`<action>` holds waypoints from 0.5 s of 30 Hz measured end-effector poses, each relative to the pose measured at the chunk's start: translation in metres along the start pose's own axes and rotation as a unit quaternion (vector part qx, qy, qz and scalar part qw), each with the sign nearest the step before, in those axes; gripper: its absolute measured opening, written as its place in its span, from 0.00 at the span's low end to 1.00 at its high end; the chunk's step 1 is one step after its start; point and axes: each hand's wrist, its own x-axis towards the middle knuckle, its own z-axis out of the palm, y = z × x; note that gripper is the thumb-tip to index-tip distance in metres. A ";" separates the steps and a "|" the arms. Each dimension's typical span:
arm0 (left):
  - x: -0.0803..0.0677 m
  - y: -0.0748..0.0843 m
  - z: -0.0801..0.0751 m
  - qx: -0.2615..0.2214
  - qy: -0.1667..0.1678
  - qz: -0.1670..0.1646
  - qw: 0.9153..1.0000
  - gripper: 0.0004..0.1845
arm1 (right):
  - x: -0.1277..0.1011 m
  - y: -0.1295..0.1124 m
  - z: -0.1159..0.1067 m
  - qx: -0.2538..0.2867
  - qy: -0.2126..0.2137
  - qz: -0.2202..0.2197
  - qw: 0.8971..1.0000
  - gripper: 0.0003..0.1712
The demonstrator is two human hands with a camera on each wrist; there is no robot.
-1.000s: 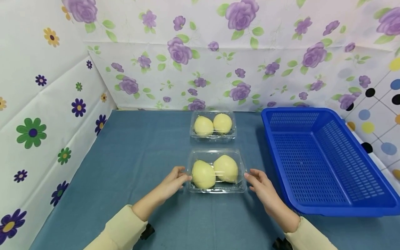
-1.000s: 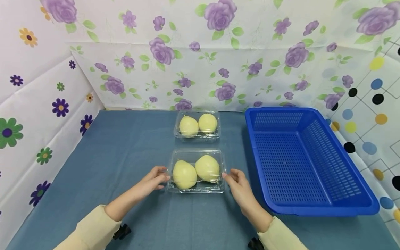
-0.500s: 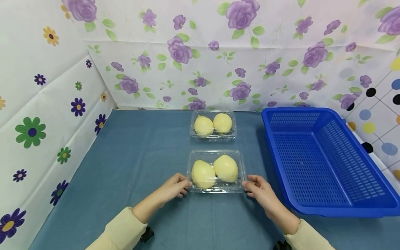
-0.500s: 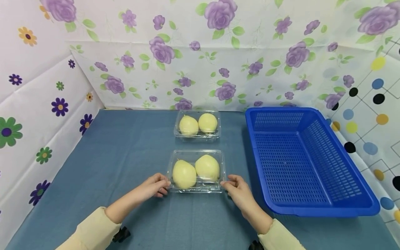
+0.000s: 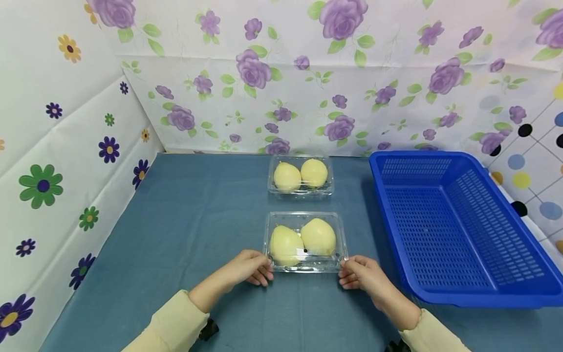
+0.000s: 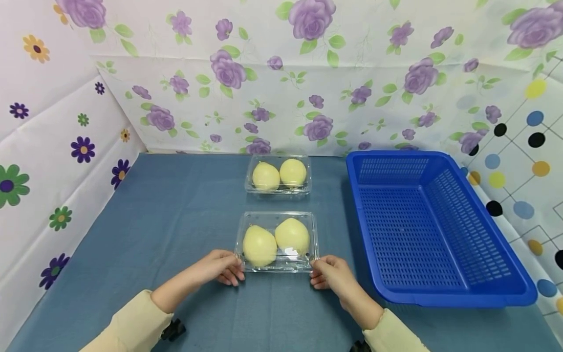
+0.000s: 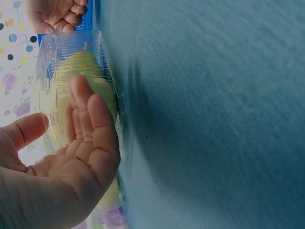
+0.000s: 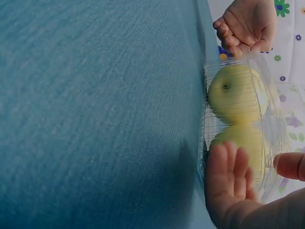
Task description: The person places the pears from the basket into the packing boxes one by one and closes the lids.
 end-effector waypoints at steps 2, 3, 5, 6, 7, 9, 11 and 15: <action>0.000 -0.001 0.000 -0.011 -0.006 0.003 1.000 0.17 | 0.000 0.001 -0.002 0.001 -0.027 -0.001 1.000 0.17; 0.000 -0.001 0.000 -0.017 -0.008 0.004 1.000 0.17 | 0.001 0.001 -0.002 0.002 -0.038 -0.003 0.999 0.18; 0.001 -0.002 0.000 -0.030 -0.015 0.000 0.999 0.17 | 0.001 0.002 -0.004 0.008 -0.058 -0.004 0.998 0.19; 0.001 -0.002 -0.001 -0.037 -0.019 -0.002 0.999 0.17 | 0.001 0.002 -0.005 0.012 -0.066 -0.004 0.998 0.20; 0.001 -0.002 -0.001 -0.044 -0.024 -0.005 0.999 0.17 | 0.001 0.002 -0.006 0.016 -0.073 -0.005 0.997 0.20; 0.002 -0.005 -0.002 -0.060 -0.033 -0.008 0.998 0.17 | 0.000 0.002 -0.007 0.025 -0.082 -0.004 0.996 0.20; 0.003 -0.007 -0.002 -0.074 -0.040 -0.007 0.996 0.16 | 0.000 0.002 -0.008 0.032 -0.087 -0.003 0.996 0.19; 0.005 -0.012 -0.003 -0.087 -0.045 0.002 0.995 0.15 | 0.000 0.002 -0.007 0.039 -0.089 -0.004 0.995 0.17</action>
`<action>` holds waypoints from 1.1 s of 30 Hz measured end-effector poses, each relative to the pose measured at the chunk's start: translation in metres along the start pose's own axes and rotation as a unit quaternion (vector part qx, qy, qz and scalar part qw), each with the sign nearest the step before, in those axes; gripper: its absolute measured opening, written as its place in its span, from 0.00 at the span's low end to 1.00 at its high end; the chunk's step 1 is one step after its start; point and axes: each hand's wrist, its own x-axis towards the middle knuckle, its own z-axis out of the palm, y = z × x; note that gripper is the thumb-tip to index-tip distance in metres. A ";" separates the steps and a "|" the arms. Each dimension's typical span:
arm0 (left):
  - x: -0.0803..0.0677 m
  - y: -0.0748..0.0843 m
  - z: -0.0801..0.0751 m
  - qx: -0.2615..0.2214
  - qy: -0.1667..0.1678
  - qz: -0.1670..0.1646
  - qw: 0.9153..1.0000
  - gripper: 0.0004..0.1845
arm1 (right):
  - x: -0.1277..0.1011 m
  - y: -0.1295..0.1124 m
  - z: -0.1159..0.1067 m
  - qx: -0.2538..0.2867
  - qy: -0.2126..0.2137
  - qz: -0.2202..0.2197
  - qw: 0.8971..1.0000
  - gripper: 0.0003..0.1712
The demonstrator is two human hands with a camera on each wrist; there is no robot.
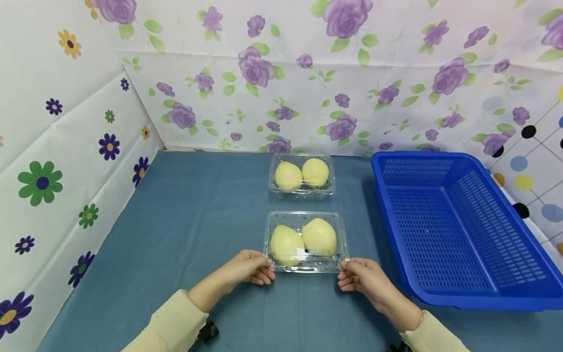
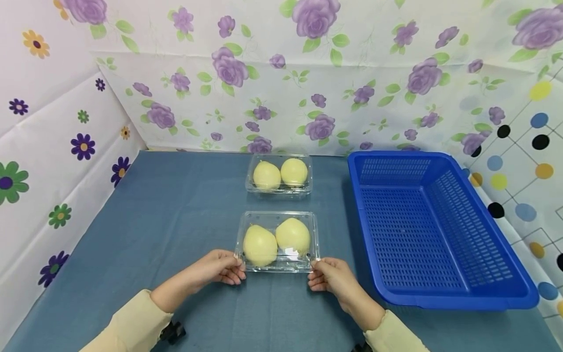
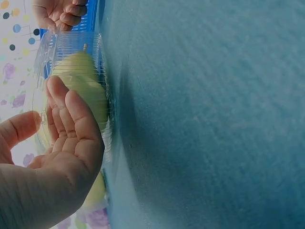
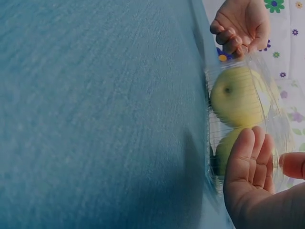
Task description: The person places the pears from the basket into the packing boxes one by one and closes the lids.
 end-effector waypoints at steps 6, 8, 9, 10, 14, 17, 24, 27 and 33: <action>-0.001 0.002 0.000 -0.003 0.009 0.002 1.000 0.14 | -0.001 0.000 0.001 0.011 0.006 -0.004 1.000 0.14; -0.001 0.002 0.000 -0.003 0.011 0.002 1.000 0.14 | -0.001 0.000 0.002 0.013 0.008 -0.004 1.000 0.13; -0.002 0.003 0.000 -0.004 0.013 0.002 1.000 0.14 | -0.001 0.000 0.002 0.013 0.009 -0.004 1.000 0.13; -0.002 0.003 0.001 -0.005 0.014 0.002 1.000 0.14 | -0.002 0.000 0.003 0.012 0.010 -0.004 1.000 0.13; -0.003 0.003 0.003 -0.008 0.024 0.005 1.000 0.12 | -0.002 0.000 0.004 0.005 0.015 -0.010 1.000 0.12; -0.002 0.002 0.004 -0.010 0.030 0.008 0.999 0.11 | -0.002 0.001 0.004 -0.004 0.020 -0.015 1.000 0.12; -0.002 0.000 0.003 -0.012 0.028 0.010 0.999 0.11 | -0.002 0.001 0.005 -0.011 0.023 -0.016 1.000 0.12; -0.003 0.001 0.004 -0.011 0.030 0.010 0.999 0.12 | -0.002 0.002 0.006 -0.012 0.026 -0.016 0.999 0.12; -0.003 0.001 0.006 0.010 0.040 0.012 0.999 0.13 | -0.003 0.002 0.007 -0.031 0.043 -0.014 0.999 0.14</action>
